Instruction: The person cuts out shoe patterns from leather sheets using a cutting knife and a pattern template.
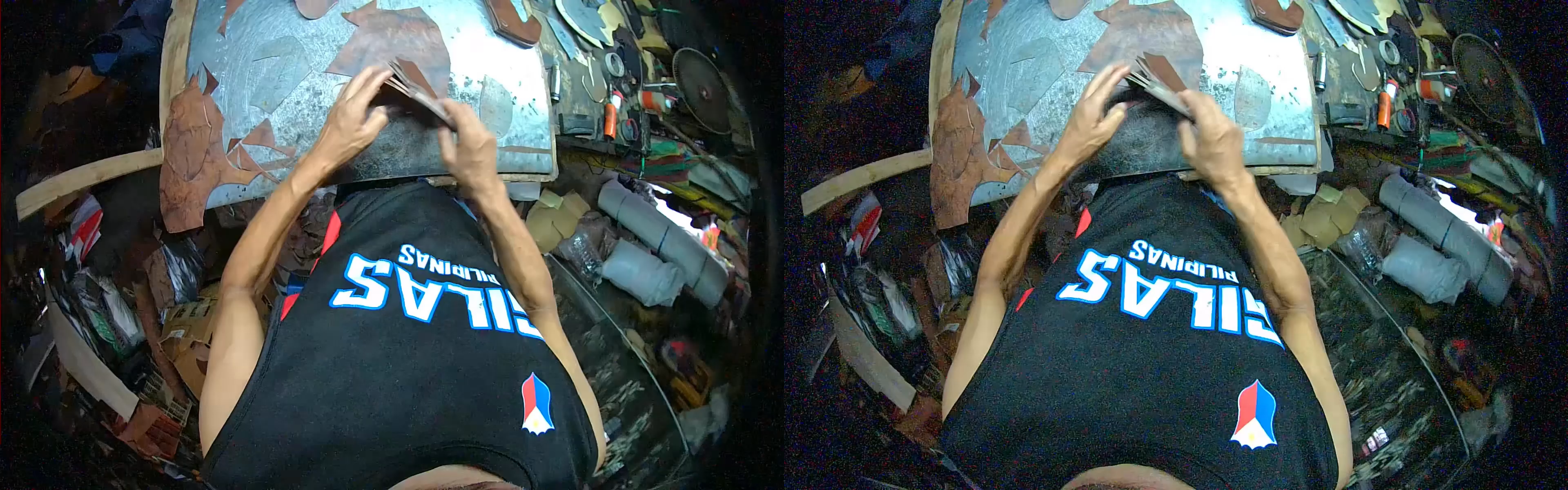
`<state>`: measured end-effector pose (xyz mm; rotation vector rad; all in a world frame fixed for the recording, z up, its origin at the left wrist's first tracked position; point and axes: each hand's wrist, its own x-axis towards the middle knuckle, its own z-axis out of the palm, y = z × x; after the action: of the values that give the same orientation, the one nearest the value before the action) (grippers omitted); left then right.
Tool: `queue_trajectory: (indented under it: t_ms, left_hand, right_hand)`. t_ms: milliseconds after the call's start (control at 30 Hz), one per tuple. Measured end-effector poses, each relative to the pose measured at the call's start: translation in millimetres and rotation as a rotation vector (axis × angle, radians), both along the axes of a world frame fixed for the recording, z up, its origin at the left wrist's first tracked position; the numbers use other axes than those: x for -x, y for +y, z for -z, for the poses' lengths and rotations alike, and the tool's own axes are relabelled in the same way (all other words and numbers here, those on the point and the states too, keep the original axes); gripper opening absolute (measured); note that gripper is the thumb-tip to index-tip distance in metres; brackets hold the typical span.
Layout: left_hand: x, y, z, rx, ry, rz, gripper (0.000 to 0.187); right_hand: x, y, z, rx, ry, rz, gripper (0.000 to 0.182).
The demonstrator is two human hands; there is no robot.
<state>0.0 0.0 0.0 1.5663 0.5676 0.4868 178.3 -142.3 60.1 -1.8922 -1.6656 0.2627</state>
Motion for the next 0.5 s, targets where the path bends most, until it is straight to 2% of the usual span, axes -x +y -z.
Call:
queue_trajectory:
  t_ms: [67, 100, 167, 233, 300, 367, 433, 500]
  left_hand:
    - [-24, 9, -21, -0.93, 0.076, -0.109, 0.075]
    - [-23, 28, -37, -0.996, 0.064, -0.097, 0.075]
    - [-42, 31, -55, -1.191, 0.158, 0.057, 0.068]
    - [-58, 34, -40, -1.223, 0.064, 0.078, 0.063]
    - [-68, 34, -12, -0.783, 0.183, 0.232, 0.057]
    - [-72, 25, 4, -0.97, 0.226, 0.134, 0.049]
    - [-76, 19, -4, -0.986, 0.245, 0.15, 0.047]
    - [-82, 14, -10, -1.098, 0.305, 0.141, 0.047]
  right_hand:
    - [-25, 6, -12, 0.013, 0.065, 0.029, 0.033]
    - [-23, 23, -22, -0.086, 0.067, -0.005, 0.03]
    - [-29, 20, -34, -0.055, 0.152, -0.03, 0.029]
    - [-40, 20, -30, -0.126, 0.128, 0.007, 0.028]
    - [-50, 15, -3, 0.039, 0.453, 0.194, 0.026]
    - [-56, 12, 31, -0.032, 0.737, 0.234, 0.023]
    - [-49, 13, 28, -0.026, 0.739, 0.296, 0.029]
    - [-44, 17, 36, -0.303, 0.892, 0.3, 0.039]
